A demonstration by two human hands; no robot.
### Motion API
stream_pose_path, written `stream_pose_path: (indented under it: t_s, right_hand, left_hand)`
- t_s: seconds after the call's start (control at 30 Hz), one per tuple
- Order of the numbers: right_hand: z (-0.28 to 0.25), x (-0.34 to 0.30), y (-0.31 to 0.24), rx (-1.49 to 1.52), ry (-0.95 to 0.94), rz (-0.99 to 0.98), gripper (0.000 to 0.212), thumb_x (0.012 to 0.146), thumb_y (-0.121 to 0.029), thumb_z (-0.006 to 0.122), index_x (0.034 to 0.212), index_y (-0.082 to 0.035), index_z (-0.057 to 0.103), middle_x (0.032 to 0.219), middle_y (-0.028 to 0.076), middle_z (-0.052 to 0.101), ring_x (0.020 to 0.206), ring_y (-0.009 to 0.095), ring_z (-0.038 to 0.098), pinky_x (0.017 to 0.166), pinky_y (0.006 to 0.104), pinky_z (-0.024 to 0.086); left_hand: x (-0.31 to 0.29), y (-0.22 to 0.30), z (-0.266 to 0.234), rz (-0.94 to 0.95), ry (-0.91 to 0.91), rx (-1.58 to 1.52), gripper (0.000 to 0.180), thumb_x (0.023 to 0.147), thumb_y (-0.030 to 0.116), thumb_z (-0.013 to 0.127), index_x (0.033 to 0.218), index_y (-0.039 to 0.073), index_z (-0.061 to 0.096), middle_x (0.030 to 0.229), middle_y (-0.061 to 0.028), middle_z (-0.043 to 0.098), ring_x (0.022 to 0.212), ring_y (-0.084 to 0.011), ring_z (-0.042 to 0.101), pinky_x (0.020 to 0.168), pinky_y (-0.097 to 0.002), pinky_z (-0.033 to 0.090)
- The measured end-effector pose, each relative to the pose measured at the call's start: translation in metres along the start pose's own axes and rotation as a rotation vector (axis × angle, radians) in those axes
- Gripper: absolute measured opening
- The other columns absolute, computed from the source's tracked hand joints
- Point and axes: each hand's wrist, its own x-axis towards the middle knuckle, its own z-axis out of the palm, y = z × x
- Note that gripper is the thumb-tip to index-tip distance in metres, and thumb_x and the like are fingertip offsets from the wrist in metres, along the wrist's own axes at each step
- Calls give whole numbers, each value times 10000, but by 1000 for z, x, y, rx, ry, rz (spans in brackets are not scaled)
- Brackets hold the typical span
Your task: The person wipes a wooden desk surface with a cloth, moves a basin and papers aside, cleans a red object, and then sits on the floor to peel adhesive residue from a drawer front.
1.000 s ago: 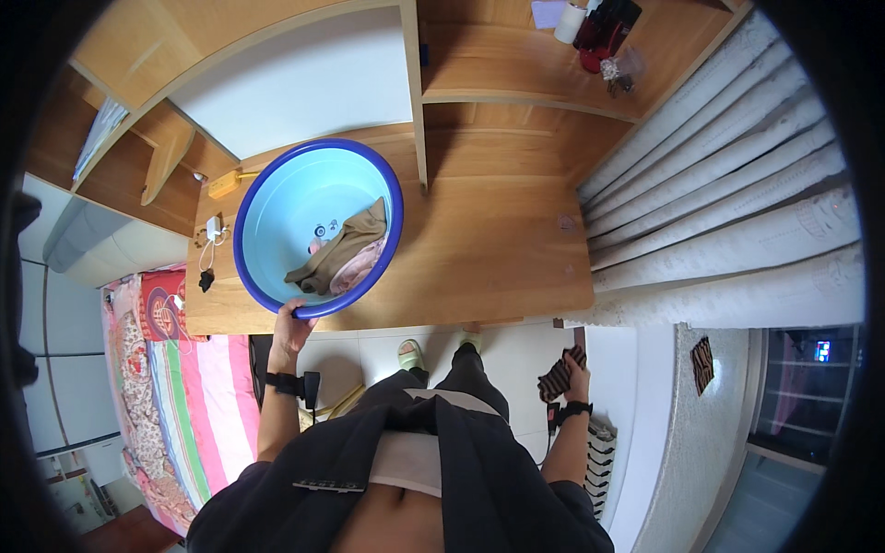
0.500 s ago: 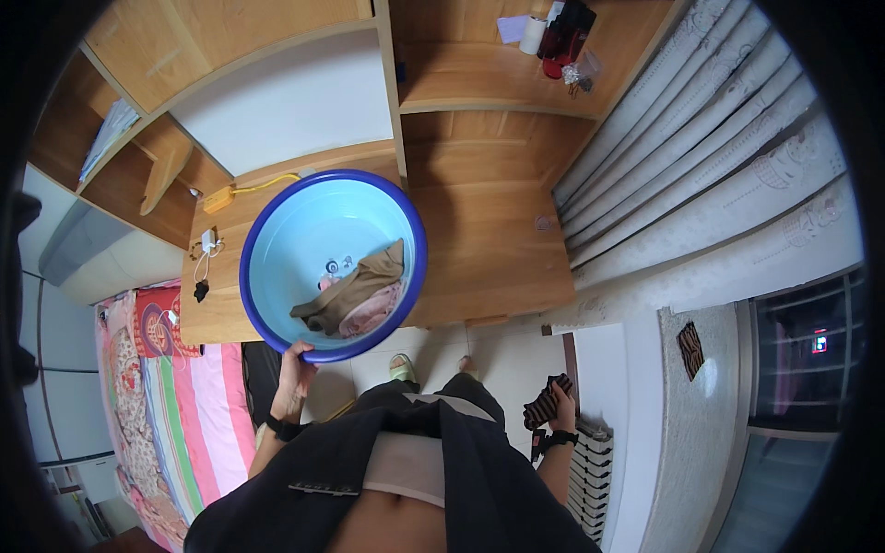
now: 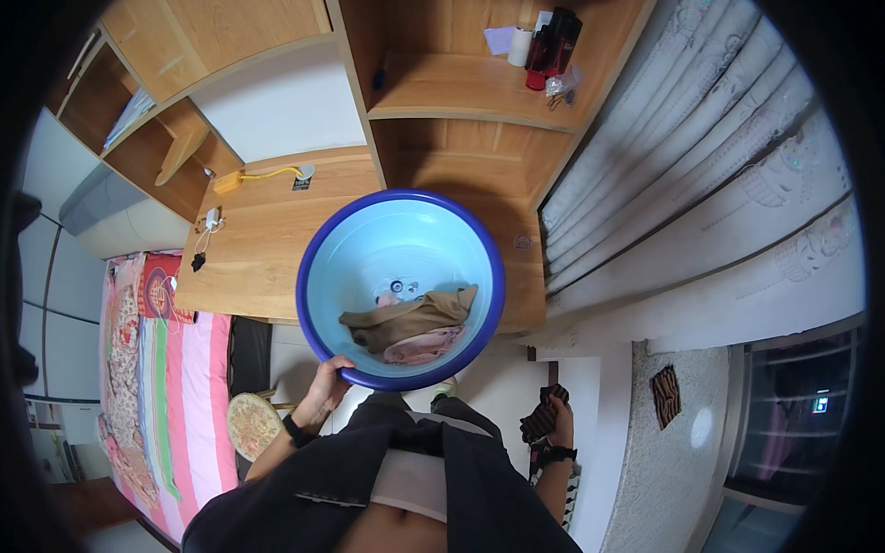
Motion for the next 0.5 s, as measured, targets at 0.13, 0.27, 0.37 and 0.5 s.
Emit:
stream_pose_path:
  t_s: [0.13, 0.27, 0.37, 0.5]
  right_hand:
    - [-11, -9, -13, -38, 36, -12, 349, 845, -214, 702, 1119, -55, 557, 894, 64, 624, 763, 212, 644, 652, 366, 557]
    - [-4, -28, -24, -29, -24, -107, 283, 854, -141, 634, 1120, -69, 567, 910, 64, 633, 785, 206, 650, 694, 347, 561]
    - [6, -34, -31, -57, -83, -109, 276, 865, -113, 595, 1134, -61, 567, 932, 74, 645, 829, 217, 665, 750, 357, 569]
    - [27, -28, -31, -129, -153, -110, 266, 897, -109, 581, 1155, -49, 563, 1021, 91, 649, 899, 224, 664, 802, 372, 567]
  left_hand:
    - [26, -27, 45, -24, -71, -6, 82, 783, 80, 644, 804, 74, 565, 735, -14, 538, 638, -140, 528, 593, -301, 430]
    - [51, -38, 85, 13, -129, 2, 59, 790, 60, 628, 817, 81, 581, 764, -6, 549, 714, -125, 533, 627, -292, 438]
    - [71, -43, 112, 99, -200, 9, 44, 799, 69, 616, 820, 90, 582, 775, -4, 562, 733, -120, 540, 640, -283, 445]
    - [94, -44, 137, 66, -191, 38, 44, 810, 56, 594, 842, 67, 566, 781, -29, 578, 738, -146, 574, 686, -327, 502]
